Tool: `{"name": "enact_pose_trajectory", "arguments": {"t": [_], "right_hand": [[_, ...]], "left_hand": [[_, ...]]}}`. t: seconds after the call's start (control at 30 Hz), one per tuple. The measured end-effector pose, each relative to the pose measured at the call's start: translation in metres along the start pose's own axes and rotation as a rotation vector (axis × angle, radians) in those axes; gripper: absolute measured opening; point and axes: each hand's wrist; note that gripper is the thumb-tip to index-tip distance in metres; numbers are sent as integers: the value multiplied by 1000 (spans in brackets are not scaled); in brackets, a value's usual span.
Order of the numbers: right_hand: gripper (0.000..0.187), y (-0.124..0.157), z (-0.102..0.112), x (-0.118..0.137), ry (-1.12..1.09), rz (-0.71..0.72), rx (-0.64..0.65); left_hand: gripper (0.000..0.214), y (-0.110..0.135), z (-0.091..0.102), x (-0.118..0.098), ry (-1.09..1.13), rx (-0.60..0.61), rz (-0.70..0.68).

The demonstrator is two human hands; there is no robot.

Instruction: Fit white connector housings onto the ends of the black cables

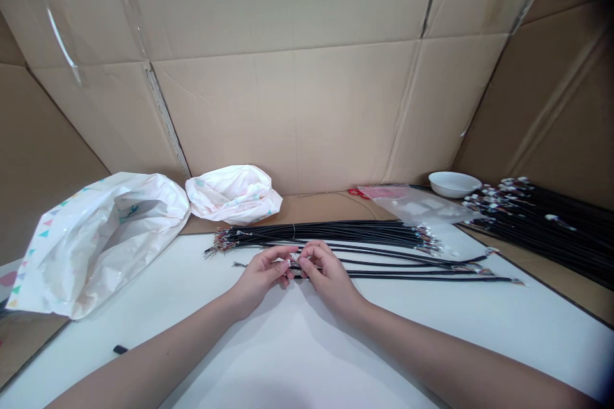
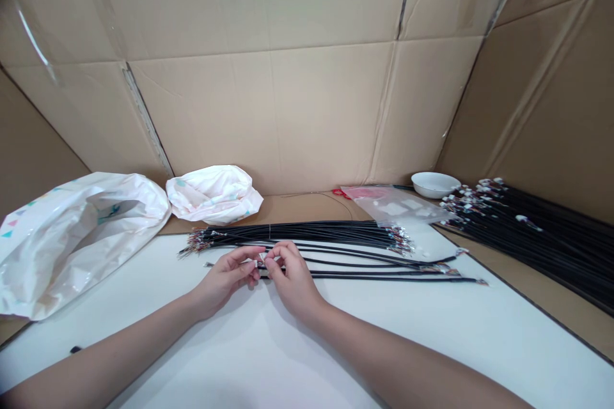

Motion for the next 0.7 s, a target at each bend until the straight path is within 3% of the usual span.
{"name": "enact_pose_trajectory", "arguments": {"t": [0.27,0.47,0.7], "right_hand": [[14,8,1,5,256,208,-78],[15,12,-1,4,417,350,-117],[14,14,0,6,510,420,-129]], "left_hand": [[18,7,-6,-2,-221,-136,-228],[20,8,-7,-3,-314,-156,-243],[26,6,-7,-4,-373,-156,-255]]}}
Point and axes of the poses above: each hand's wrist, its own y-axis away from the middle knuckle, its own z-axis out of the back of the hand, x = y × z, and after that the axes turned 5 degrees about -x, right-handed
